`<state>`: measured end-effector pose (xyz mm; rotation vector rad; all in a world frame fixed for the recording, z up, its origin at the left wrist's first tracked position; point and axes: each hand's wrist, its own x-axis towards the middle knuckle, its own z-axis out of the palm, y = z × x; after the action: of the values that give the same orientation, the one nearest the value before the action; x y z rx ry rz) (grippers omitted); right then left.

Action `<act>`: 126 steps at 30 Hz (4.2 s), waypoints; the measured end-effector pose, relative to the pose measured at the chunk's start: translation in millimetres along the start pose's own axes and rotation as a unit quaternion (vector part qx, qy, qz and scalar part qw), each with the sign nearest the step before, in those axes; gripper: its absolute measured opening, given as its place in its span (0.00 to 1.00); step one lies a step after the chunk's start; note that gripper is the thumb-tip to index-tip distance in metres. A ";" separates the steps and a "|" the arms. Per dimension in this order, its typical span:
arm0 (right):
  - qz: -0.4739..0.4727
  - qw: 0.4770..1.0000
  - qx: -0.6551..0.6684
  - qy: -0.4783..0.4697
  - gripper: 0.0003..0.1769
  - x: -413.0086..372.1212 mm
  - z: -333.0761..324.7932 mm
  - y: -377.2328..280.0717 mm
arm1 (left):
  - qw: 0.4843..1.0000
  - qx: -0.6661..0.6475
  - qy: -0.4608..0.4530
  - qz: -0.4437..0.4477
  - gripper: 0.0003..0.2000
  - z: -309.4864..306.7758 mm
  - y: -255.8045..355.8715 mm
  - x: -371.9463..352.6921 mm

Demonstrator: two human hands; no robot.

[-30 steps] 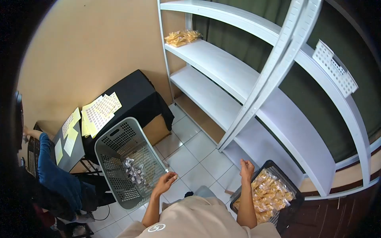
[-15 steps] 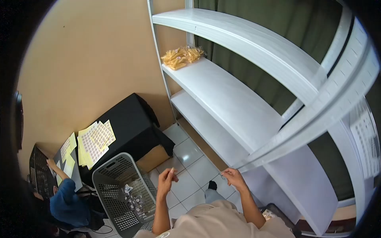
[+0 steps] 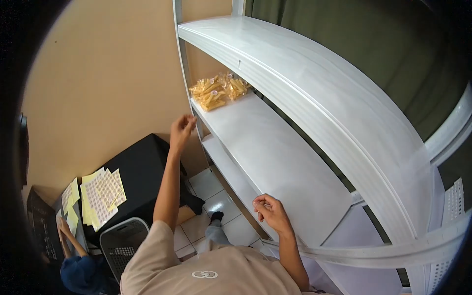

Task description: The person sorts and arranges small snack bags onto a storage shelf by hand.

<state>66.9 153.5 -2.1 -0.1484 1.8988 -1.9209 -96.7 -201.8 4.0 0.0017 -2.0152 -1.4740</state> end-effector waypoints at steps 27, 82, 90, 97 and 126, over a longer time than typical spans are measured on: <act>0.078 0.923 0.228 0.300 0.20 522.7 -5.8 -63.7 | 0.953 0.274 -0.128 0.015 0.33 59.6 -105.4 249.0; -0.334 0.653 0.523 0.435 0.18 -301.7 95.9 113.3 | 0.099 -0.288 -0.931 -0.200 0.44 150.8 151.3 -335.4; -0.336 0.513 0.444 0.654 0.33 -415.0 78.1 147.0 | -0.075 -0.292 -0.953 -0.007 0.47 186.2 210.4 -419.1; -0.401 0.384 0.415 0.721 0.34 -474.7 80.6 186.3 | 0.078 -0.174 -0.955 -0.227 0.22 234.4 231.4 -509.5; -0.159 0.366 0.382 0.833 0.09 -884.1 79.9 329.7 | 0.477 -0.179 -0.727 -0.460 0.16 126.6 334.8 -824.0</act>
<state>967.5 420.7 -121.9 2.8664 0.8492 -3.2049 618.8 324.8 -129.8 -0.6845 -3.0370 -3.3761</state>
